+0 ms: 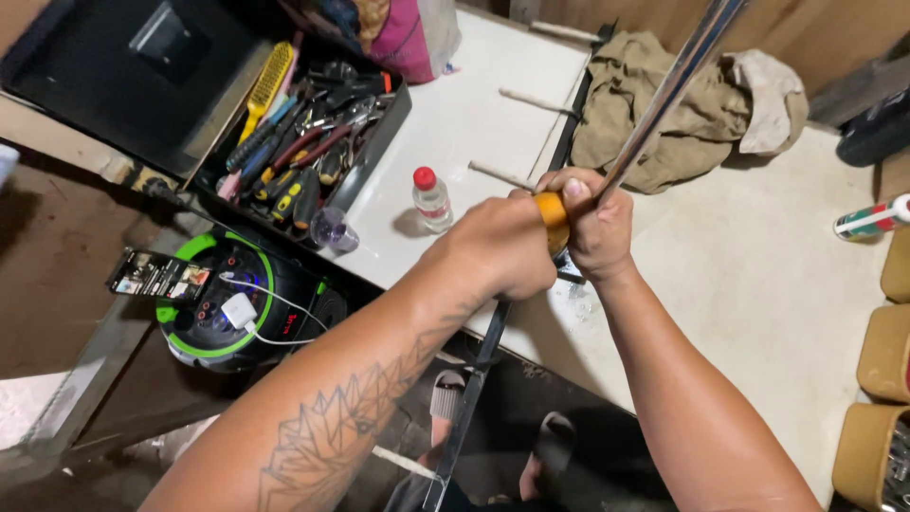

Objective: Using a heat gun to heat a metal rod and applying liquid from a bottle during an instrument repair process

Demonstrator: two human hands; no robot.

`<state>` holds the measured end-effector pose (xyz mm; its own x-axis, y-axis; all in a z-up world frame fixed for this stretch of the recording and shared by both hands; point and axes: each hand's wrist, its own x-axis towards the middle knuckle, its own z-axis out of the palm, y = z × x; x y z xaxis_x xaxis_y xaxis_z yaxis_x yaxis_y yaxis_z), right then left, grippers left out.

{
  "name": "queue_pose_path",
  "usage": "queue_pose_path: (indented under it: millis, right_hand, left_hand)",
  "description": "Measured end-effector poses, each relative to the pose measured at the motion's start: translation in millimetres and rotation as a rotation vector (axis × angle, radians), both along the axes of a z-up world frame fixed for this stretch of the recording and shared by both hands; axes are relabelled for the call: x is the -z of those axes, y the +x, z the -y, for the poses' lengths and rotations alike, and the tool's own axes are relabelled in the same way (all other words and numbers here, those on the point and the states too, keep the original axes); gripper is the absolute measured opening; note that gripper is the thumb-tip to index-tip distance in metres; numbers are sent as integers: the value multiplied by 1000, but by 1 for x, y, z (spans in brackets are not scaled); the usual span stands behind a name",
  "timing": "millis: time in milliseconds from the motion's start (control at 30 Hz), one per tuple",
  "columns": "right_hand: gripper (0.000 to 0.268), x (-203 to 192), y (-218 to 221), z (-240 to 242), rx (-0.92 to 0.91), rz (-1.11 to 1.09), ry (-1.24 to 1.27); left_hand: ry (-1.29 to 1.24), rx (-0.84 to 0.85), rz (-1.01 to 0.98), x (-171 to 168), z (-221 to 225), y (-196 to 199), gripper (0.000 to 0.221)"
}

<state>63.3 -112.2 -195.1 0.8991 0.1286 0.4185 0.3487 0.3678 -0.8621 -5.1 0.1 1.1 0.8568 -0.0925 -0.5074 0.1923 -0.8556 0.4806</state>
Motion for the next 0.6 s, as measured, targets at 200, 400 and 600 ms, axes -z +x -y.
queue_pose_path:
  millis: [200,400,600]
  right_hand:
    - [28,10,5,10,-9,-19,-33]
    - [25,6,1,3,-75,-54,-1]
    - [25,-3,-7,0,-51,-64,-5]
  left_hand:
    - [-43,30,-46,-16,5,-5,62]
    - [-33,-32,-107,-22,-6,-3,73]
    - [-174,-671,352,36,-113,-9,55]
